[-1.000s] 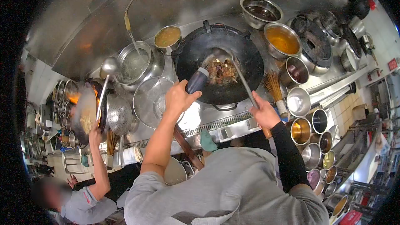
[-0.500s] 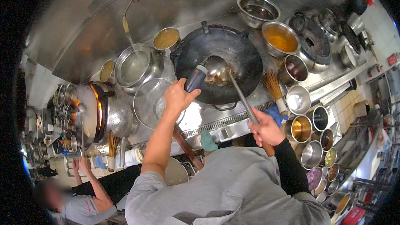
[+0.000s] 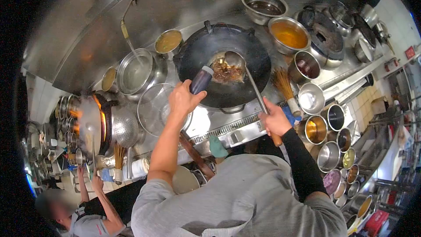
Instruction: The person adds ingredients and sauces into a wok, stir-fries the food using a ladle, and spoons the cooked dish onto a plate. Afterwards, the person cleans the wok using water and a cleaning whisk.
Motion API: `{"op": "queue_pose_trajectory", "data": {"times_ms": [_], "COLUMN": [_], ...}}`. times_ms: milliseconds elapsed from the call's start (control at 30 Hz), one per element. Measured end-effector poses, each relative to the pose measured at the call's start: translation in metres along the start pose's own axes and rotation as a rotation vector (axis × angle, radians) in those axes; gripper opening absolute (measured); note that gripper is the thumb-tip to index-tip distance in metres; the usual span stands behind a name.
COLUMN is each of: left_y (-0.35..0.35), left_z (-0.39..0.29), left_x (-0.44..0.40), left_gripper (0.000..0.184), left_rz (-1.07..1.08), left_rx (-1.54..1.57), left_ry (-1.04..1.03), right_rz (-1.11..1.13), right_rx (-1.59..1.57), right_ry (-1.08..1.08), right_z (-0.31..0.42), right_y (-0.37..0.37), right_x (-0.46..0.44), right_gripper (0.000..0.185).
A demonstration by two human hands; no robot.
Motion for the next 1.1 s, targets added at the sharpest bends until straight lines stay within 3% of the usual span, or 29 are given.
{"op": "queue_pose_trajectory", "data": {"times_ms": [167,300,400,533,633,733,867,967,1100], "left_y": [-0.001,-0.004,-0.005,0.006,0.009,0.007,0.011,0.014,0.017], "left_z": [-0.012,-0.018,-0.023,-0.034,-0.041,-0.044,-0.05,-0.062,-0.096], "left_x": [-0.006,-0.018,-0.025,-0.028,-0.026,-0.028,-0.032,-0.026,-0.017], "left_gripper": [0.063,0.059,0.057,0.057,0.061,0.064,0.064,0.06,0.054], "left_rz": [-0.033,-0.069,-0.098,-0.132,-0.233,-0.341,-0.407,-0.434,-0.41], "left_rx": [0.009,0.017,-0.014,0.005,0.12,0.275,0.494,0.659,0.82], "left_ry": [-0.031,-0.098,-0.148,-0.129,-0.113,-0.107,-0.101,-0.114,-0.207], "right_rz": [-0.076,0.123,0.14,-0.049,-0.428,-0.266,-0.233,-0.321,-0.36], "right_rx": [0.087,-0.262,-0.232,0.073,0.642,0.683,0.823,1.019,1.126], "right_ry": [0.057,-0.128,0.001,0.045,0.648,0.37,0.583,0.353,0.358], "right_z": [-0.004,-0.004,-0.005,0.021,-0.016,0.005,0.005,0.032,0.011], "right_y": [0.002,0.016,0.02,0.029,0.039,0.039,0.052,0.043,0.05], "right_x": [0.033,0.045,0.012,-0.02,-0.085,-0.079,-0.079,-0.044,-0.052], "right_gripper": [0.072,0.076,0.074,0.073,0.074,0.075,0.075,0.074,0.07]}}
Point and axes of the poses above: each hand's wrist, its own x-axis away from the middle knuckle, its own y-axis out of the back of the hand, z = x × y, the point moved 1 cm from there along -x, towards the middle knuckle, and after that the axes turned 8 degrees about -y, right-handed, at the moved point
